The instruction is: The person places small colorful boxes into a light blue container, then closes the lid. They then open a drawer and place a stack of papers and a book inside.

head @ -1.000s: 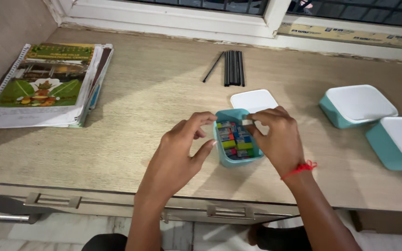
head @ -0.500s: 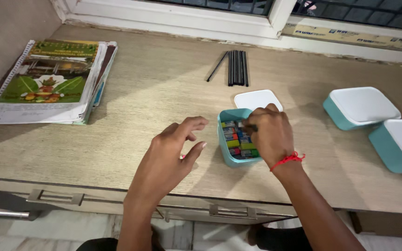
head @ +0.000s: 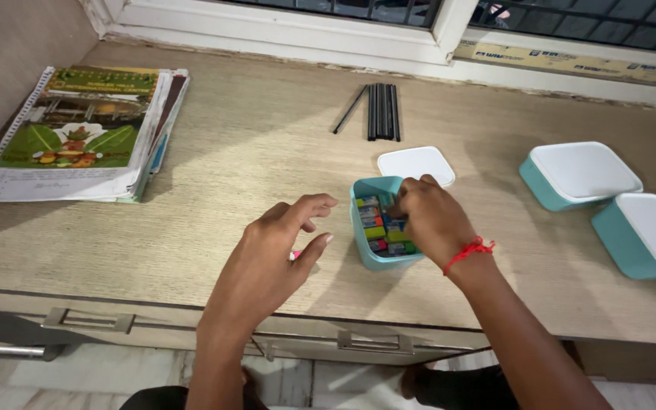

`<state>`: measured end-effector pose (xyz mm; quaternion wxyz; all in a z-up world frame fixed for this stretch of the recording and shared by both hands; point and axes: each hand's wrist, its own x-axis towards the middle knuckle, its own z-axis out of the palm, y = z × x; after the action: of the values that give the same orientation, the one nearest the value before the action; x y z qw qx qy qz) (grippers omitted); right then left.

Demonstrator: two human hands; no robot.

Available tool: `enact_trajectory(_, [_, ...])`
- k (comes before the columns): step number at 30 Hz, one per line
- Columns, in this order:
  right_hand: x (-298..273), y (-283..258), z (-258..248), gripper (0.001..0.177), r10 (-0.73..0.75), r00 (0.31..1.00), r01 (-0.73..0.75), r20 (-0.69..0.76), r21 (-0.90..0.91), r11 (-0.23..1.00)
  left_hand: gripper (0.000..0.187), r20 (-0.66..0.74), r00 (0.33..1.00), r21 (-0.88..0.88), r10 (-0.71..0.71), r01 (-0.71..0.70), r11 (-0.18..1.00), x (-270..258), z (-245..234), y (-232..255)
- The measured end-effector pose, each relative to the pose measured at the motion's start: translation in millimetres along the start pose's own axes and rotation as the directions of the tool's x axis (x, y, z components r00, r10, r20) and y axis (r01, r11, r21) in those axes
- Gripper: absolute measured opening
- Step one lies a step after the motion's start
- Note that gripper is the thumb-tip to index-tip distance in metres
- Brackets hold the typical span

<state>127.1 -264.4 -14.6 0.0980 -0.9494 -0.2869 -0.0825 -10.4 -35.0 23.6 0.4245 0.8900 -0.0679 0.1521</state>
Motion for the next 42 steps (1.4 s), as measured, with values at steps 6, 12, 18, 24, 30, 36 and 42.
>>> enact_trajectory(6, [0.5,5.6,2.0,0.032,0.001,0.999,-0.003,0.045,0.039,0.999,0.039,0.014,1.0,0.007,-0.004,0.004,1.0,-0.2,-1.5,0.4])
enact_trajectory(12, [-7.6,0.6,-5.5,0.035,0.057,0.994,-0.064,0.097,0.071,0.995,0.038,0.079,0.993,0.128,-0.092,0.081,0.988,-7.7,-16.1,-25.9])
enact_trajectory(18, [-27.0,-7.4,-20.2,0.047,0.0,0.998,-0.008,0.066,0.127,0.992,0.052,0.127,0.965,0.312,-0.23,0.181,0.933,-19.8,-28.7,-61.5])
enact_trajectory(24, [-52.1,-40.0,-26.3,0.041,-0.061,0.963,0.134,-0.261,0.272,0.953,0.04,0.139,0.938,0.309,-0.319,0.265,0.913,-18.4,-26.0,-70.5])
enact_trajectory(30, [-59.8,-84.7,-5.2,0.027,-0.112,0.867,0.292,-0.486,0.313,0.904,0.026,0.155,0.95,0.245,-0.271,0.229,0.942,-13.9,-25.6,-75.0])
enact_trajectory(36, [-70.9,-100.6,-0.2,0.023,-0.122,0.881,0.306,-0.457,0.353,0.884,0.021,0.13,0.967,0.161,-0.219,0.197,0.967,-15.7,-29.9,-60.4])
enact_trajectory(42, [-74.3,-95.2,-5.2,0.028,-0.135,0.892,0.33,-0.432,0.417,0.847,0.024,0.181,0.98,-0.047,-0.083,0.093,0.994,-9.8,-13.7,-32.2])
